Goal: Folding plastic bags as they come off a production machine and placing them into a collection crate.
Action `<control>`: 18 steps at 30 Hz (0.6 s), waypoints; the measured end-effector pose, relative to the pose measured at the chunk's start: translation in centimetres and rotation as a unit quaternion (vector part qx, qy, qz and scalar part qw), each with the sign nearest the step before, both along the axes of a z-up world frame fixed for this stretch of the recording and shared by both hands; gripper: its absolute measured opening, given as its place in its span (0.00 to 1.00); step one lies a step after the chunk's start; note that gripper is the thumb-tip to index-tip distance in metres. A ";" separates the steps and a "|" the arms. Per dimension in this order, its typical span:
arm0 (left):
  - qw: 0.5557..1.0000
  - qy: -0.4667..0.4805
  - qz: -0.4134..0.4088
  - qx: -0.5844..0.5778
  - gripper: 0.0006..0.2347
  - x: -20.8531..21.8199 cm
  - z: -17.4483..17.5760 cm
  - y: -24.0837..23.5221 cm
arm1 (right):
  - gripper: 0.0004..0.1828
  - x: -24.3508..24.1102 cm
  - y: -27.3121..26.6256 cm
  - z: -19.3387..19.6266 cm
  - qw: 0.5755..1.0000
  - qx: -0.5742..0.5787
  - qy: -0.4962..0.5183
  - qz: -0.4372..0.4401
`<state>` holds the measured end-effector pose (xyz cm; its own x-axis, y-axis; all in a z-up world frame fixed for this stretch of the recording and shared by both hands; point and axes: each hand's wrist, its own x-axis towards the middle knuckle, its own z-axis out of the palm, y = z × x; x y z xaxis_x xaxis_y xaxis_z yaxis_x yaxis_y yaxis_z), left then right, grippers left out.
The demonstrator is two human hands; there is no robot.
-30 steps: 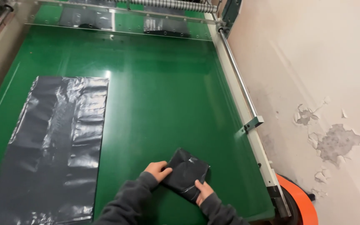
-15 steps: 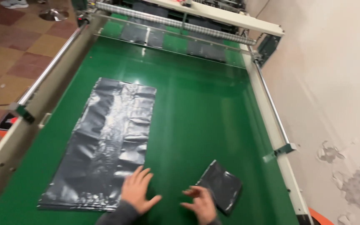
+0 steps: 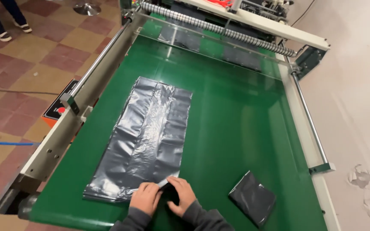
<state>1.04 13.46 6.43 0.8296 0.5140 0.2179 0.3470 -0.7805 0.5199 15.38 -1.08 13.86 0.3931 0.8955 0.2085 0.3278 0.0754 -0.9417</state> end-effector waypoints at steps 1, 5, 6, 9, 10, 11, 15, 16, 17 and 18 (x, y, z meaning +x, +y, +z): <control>0.999 0.024 -0.029 -0.018 0.11 0.0 0.3 0.0 | 0.36 0.0 -0.1 -1.0 0.987 -0.006 -0.159 -0.037; 0.976 -0.123 -0.126 0.128 0.21 -2.6 5.5 0.2 | 0.15 0.5 -2.6 -1.6 0.945 0.012 -0.320 -0.071; 0.975 -0.125 -0.127 0.131 0.21 -3.9 1.0 1.4 | 0.15 1.7 -4.1 -2.1 0.944 0.014 -0.322 -0.072; 0.944 -0.142 -0.138 0.262 0.12 -8.9 -9.6 5.8 | 0.11 4.1 -10.5 -5.9 0.972 0.006 -0.232 0.040; 0.969 -0.097 -0.172 0.151 0.11 -11.0 -11.1 6.7 | 0.12 5.0 -13.1 -8.4 0.995 -0.039 -0.093 0.019; 0.978 -0.048 -0.202 0.036 0.11 -13.7 -12.6 5.8 | 0.13 5.7 -16.0 -10.8 0.995 -0.085 0.050 -0.001; 0.907 0.114 -0.266 -0.307 0.09 -5.7 8.6 12.9 | 0.11 10.5 -15.7 -6.7 0.987 -0.138 0.075 -0.045; 0.918 0.035 -0.211 -0.334 0.10 -3.3 10.2 13.7 | 0.16 11.5 -12.8 -3.5 0.984 -0.096 0.116 -0.098; 0.922 -0.048 -0.150 -0.353 0.11 -0.5 11.9 14.8 | 0.23 13.2 -9.3 -0.3 0.976 -0.050 0.151 -0.148; 0.923 -0.049 -0.152 -0.351 0.11 3.0 10.1 16.5 | 0.23 15.9 -7.1 -0.8 0.976 -0.047 0.150 -0.149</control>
<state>4.03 29.98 16.53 0.9530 0.3029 0.0009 0.0923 -0.2931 0.9516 31.26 -8.22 13.03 0.6697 0.7418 -0.0338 0.0306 -0.0730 -0.9969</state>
